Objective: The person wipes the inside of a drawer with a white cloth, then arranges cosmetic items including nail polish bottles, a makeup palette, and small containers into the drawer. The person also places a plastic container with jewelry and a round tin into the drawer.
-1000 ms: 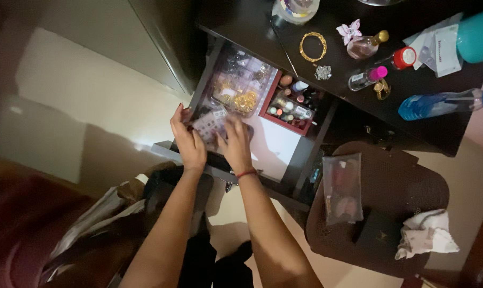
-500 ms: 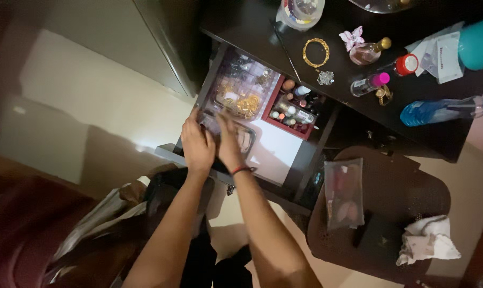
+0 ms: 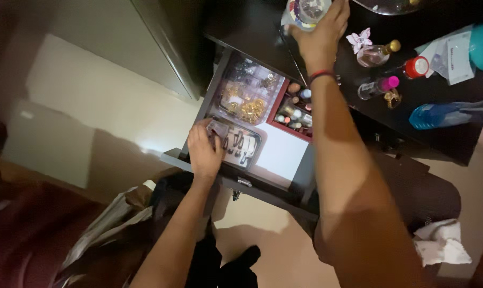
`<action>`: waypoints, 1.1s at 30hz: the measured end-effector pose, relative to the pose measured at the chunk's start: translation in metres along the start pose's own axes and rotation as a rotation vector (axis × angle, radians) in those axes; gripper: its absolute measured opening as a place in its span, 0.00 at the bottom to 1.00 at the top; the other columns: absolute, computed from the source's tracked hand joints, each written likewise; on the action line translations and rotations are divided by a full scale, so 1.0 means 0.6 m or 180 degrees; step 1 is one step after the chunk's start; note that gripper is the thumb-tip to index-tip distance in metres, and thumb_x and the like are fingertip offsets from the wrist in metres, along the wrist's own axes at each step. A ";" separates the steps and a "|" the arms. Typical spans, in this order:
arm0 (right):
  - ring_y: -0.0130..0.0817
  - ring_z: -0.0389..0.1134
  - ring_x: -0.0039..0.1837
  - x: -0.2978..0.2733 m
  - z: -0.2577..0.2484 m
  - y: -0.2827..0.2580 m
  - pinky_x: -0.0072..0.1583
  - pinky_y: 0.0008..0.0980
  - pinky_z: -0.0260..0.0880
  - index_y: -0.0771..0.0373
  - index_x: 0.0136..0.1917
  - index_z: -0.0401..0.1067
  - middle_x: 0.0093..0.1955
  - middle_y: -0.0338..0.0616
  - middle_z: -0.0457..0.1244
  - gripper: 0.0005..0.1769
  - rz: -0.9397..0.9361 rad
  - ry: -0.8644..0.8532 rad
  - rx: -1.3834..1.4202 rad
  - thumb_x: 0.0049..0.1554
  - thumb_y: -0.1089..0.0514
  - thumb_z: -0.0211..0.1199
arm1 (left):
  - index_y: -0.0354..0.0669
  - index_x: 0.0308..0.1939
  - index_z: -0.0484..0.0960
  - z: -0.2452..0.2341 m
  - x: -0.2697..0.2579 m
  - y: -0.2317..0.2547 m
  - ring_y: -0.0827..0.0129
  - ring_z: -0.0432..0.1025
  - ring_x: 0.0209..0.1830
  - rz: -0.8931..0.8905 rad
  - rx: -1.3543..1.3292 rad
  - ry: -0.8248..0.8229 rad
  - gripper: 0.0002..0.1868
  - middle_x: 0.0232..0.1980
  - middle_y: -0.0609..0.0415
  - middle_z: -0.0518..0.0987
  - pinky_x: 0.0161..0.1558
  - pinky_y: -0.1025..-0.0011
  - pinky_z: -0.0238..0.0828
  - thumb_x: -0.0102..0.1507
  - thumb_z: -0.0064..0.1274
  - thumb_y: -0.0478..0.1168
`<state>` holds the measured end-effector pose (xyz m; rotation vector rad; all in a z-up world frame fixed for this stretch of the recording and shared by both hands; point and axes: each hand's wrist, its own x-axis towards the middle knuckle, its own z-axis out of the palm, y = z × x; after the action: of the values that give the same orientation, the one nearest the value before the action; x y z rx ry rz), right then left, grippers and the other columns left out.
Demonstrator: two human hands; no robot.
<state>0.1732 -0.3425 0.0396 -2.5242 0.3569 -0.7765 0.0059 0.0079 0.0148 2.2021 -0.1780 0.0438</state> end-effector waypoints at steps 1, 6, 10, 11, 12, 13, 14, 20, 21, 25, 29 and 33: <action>0.66 0.52 0.75 0.015 0.002 -0.001 0.74 0.49 0.56 0.71 0.75 0.48 0.76 0.68 0.48 0.64 0.0055 -0.0098 -0.0075 0.44 0.51 0.91 | 0.35 0.59 0.72 0.001 -0.001 -0.002 0.43 0.66 0.61 -0.0016 -0.0009 -0.0009 0.22 0.57 0.40 0.73 0.65 0.52 0.59 0.60 0.52 0.33; 0.64 0.61 0.69 0.045 0.015 0.004 0.68 0.47 0.65 0.71 0.69 0.53 0.67 0.65 0.55 0.56 0.0191 -0.0435 -0.0098 0.45 0.49 0.90 | 0.35 0.59 0.71 0.006 -0.001 -0.010 0.42 0.65 0.62 0.0039 0.0088 -0.0027 0.22 0.59 0.39 0.72 0.66 0.51 0.58 0.61 0.52 0.34; 0.65 0.62 0.66 0.047 0.015 0.014 0.66 0.48 0.67 0.71 0.67 0.55 0.66 0.66 0.56 0.55 0.0018 -0.0484 -0.0098 0.42 0.49 0.90 | 0.34 0.62 0.70 0.007 -0.005 -0.012 0.42 0.64 0.63 0.0057 0.0146 -0.0126 0.25 0.60 0.38 0.71 0.66 0.50 0.56 0.61 0.52 0.35; 0.64 0.62 0.66 0.049 0.016 0.014 0.66 0.48 0.67 0.71 0.66 0.55 0.65 0.66 0.56 0.55 -0.0041 -0.0506 -0.0103 0.42 0.49 0.90 | 0.35 0.62 0.70 0.007 -0.004 -0.012 0.42 0.63 0.64 0.0027 0.0191 -0.0135 0.25 0.60 0.38 0.70 0.66 0.50 0.56 0.61 0.52 0.36; 0.64 0.63 0.66 0.051 0.017 0.014 0.66 0.48 0.67 0.70 0.67 0.56 0.65 0.66 0.57 0.55 0.0023 -0.0577 -0.0132 0.42 0.49 0.90 | 0.35 0.62 0.69 0.008 -0.004 -0.012 0.42 0.63 0.64 -0.0004 0.0237 -0.0144 0.25 0.61 0.38 0.70 0.66 0.50 0.56 0.61 0.52 0.36; 0.64 0.63 0.66 0.052 0.017 0.015 0.66 0.48 0.67 0.70 0.67 0.56 0.65 0.65 0.57 0.54 0.0091 -0.0647 -0.0166 0.42 0.49 0.89 | 0.35 0.62 0.69 0.009 -0.004 -0.012 0.42 0.63 0.65 -0.0032 0.0277 -0.0157 0.25 0.61 0.38 0.70 0.67 0.51 0.56 0.61 0.52 0.36; 0.63 0.63 0.65 0.052 0.016 0.017 0.65 0.48 0.67 0.70 0.67 0.56 0.64 0.65 0.57 0.53 0.0158 -0.0716 -0.0200 0.43 0.48 0.89 | 0.35 0.61 0.69 0.009 -0.004 -0.012 0.42 0.63 0.64 -0.0066 0.0305 -0.0198 0.24 0.61 0.38 0.70 0.67 0.51 0.56 0.61 0.53 0.37; 0.64 0.62 0.69 0.052 0.002 0.031 0.70 0.48 0.65 0.70 0.69 0.58 0.68 0.66 0.57 0.49 -0.0266 -0.0433 -0.0176 0.44 0.55 0.86 | 0.33 0.61 0.69 0.015 -0.005 -0.021 0.43 0.63 0.63 -0.0047 0.0355 -0.0262 0.25 0.60 0.38 0.70 0.66 0.50 0.56 0.61 0.52 0.37; 0.63 0.63 0.68 0.050 -0.007 0.031 0.70 0.48 0.65 0.68 0.68 0.59 0.68 0.65 0.58 0.46 -0.0385 -0.0395 -0.0147 0.46 0.55 0.85 | 0.32 0.60 0.68 0.018 -0.005 -0.023 0.42 0.63 0.63 -0.0081 0.0456 -0.0299 0.25 0.59 0.37 0.70 0.66 0.50 0.56 0.61 0.53 0.38; 0.66 0.60 0.67 0.043 -0.053 -0.004 0.69 0.53 0.62 0.73 0.70 0.55 0.67 0.70 0.55 0.52 -0.1039 0.0075 -0.0308 0.47 0.54 0.87 | 0.33 0.60 0.69 0.021 -0.005 -0.023 0.40 0.63 0.62 -0.0030 0.0398 -0.0224 0.24 0.58 0.37 0.69 0.65 0.49 0.57 0.62 0.54 0.38; 0.54 0.65 0.70 -0.029 -0.123 -0.080 0.71 0.46 0.67 0.66 0.75 0.55 0.69 0.58 0.60 0.53 0.0200 -0.0527 0.0334 0.48 0.54 0.85 | 0.36 0.62 0.70 0.015 -0.007 -0.022 0.41 0.64 0.64 0.0062 0.0197 -0.0139 0.25 0.60 0.38 0.70 0.66 0.49 0.58 0.61 0.53 0.37; 0.49 0.65 0.70 -0.137 -0.181 -0.140 0.64 0.43 0.69 0.62 0.75 0.55 0.70 0.53 0.57 0.54 0.0494 -0.0936 0.0988 0.41 0.55 0.80 | 0.33 0.62 0.69 0.021 -0.007 -0.027 0.41 0.63 0.64 -0.0012 0.0563 -0.0239 0.26 0.60 0.36 0.69 0.66 0.48 0.58 0.62 0.55 0.38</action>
<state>0.0526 -0.2795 0.1237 -2.2426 0.3008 -0.3610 0.0033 0.0079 -0.0059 2.3822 -0.2191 -0.0262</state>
